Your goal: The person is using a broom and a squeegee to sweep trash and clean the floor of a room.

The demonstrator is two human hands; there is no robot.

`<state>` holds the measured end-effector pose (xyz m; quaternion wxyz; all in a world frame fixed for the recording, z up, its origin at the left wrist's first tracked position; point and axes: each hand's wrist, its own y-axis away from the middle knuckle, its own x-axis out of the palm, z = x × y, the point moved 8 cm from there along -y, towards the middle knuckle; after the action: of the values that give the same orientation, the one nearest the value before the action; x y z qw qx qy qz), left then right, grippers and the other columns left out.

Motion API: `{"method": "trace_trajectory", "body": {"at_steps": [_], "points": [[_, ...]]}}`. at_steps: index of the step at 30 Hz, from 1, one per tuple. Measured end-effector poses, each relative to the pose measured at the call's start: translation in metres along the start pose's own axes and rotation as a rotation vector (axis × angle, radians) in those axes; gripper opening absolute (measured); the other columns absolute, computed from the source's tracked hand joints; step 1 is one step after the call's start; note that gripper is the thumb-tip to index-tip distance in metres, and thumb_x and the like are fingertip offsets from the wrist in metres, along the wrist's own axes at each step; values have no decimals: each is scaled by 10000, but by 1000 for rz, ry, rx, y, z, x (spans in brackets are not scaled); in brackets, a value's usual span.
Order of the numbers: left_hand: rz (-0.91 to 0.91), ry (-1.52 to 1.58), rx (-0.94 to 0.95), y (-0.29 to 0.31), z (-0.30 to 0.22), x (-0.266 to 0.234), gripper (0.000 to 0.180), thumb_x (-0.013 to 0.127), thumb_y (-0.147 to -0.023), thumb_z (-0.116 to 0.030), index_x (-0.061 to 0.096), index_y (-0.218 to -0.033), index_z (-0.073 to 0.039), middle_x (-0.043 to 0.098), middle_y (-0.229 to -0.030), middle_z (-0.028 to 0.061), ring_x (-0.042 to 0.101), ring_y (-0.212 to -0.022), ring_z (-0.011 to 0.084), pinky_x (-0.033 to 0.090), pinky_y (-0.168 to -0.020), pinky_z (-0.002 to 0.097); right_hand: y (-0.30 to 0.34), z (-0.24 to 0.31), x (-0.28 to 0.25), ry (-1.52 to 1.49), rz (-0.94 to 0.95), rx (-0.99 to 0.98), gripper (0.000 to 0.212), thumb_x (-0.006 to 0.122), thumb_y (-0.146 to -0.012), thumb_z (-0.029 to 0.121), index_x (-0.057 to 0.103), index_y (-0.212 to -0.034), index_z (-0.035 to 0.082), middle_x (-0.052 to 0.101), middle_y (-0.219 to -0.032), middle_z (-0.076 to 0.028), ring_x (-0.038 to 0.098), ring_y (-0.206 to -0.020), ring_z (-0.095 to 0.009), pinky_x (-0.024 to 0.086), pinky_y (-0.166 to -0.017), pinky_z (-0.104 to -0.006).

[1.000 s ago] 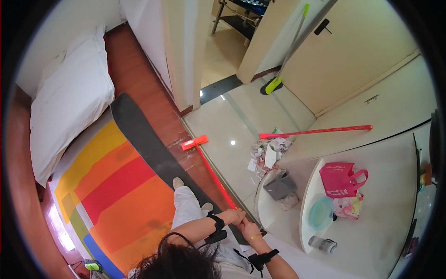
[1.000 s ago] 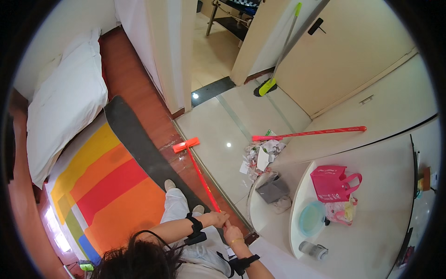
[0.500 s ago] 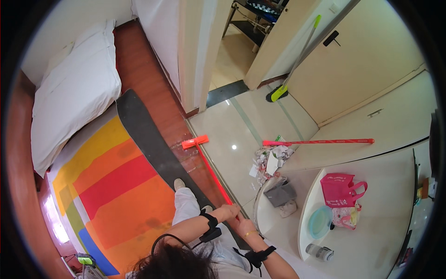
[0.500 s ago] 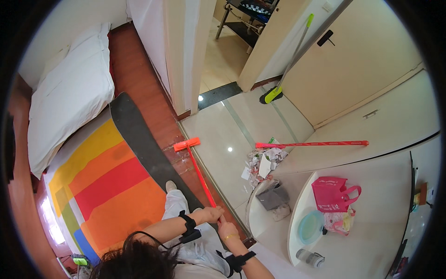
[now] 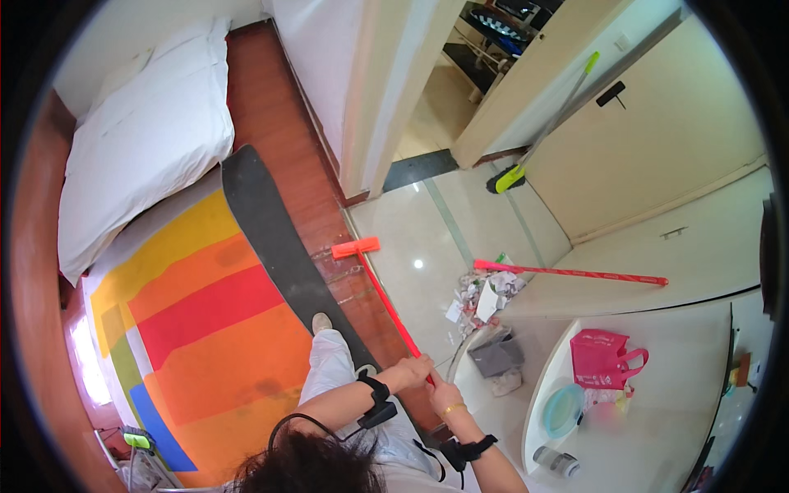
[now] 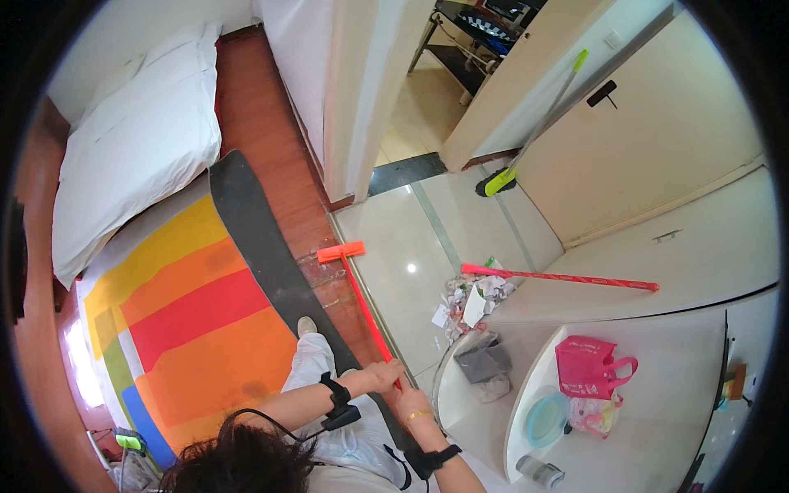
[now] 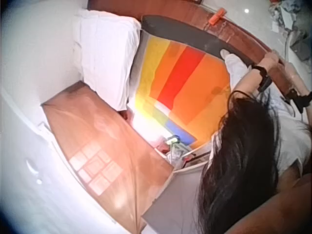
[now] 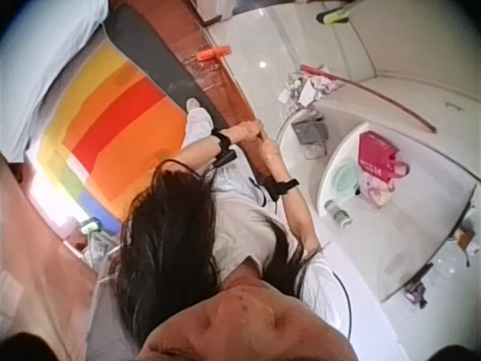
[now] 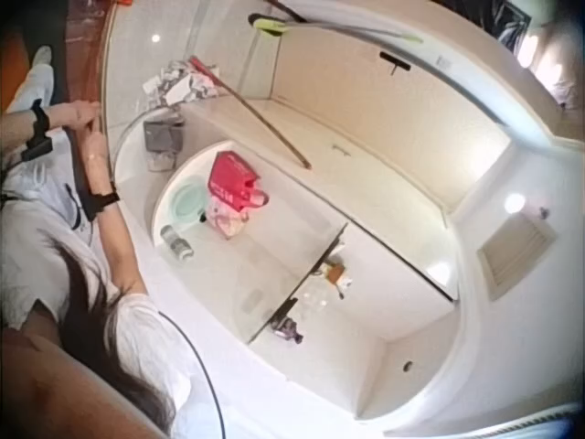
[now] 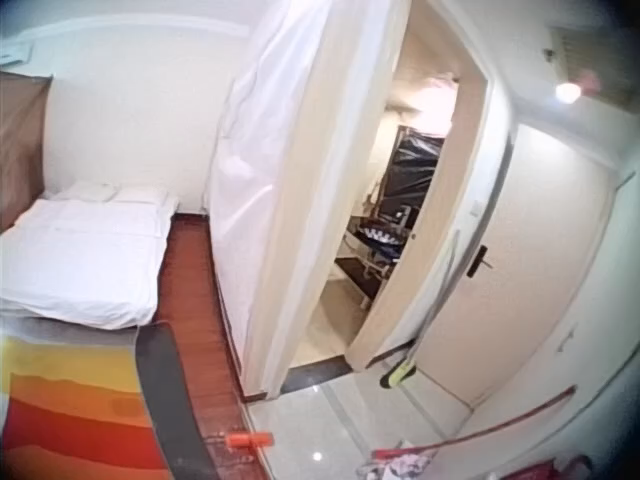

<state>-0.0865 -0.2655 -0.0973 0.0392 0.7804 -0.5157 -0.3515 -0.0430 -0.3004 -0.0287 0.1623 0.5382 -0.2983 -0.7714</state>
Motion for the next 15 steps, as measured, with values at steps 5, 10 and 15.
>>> {"method": "trace_trajectory", "body": {"at_steps": [5, 10, 15], "points": [[-77, 29, 10, 7, -5, 11, 324, 545, -669, -160, 453, -959, -49, 446, -1001, 133, 526, -857, 316, 449, -678, 409, 8, 3, 7, 24, 42, 25, 443, 423, -783, 212, 314, -1213, 196, 551, -668, -233, 536, -641, -403, 427, -593, -485], [-192, -17, -27, 8, 22, -7, 270, 511, -690, -151, 471, -932, -37, 465, -953, 130, 542, -826, 308, 460, -640, 403, -11, 26, 7, -12, -47, -39, 458, 429, -783, 208, 302, -1223, 208, 544, -648, -240, 531, -629, -410, 422, -576, -493], [-131, -56, 17, 8, -13, 18, 202, 471, -713, -135, 500, -887, -34, 491, -937, 133, 558, -808, 303, 472, -640, 394, 18, -4, 9, -2, 67, 18, 444, 420, -793, 203, 297, -1220, 193, 545, -657, -235, 531, -626, -405, 425, -572, -486]]}}
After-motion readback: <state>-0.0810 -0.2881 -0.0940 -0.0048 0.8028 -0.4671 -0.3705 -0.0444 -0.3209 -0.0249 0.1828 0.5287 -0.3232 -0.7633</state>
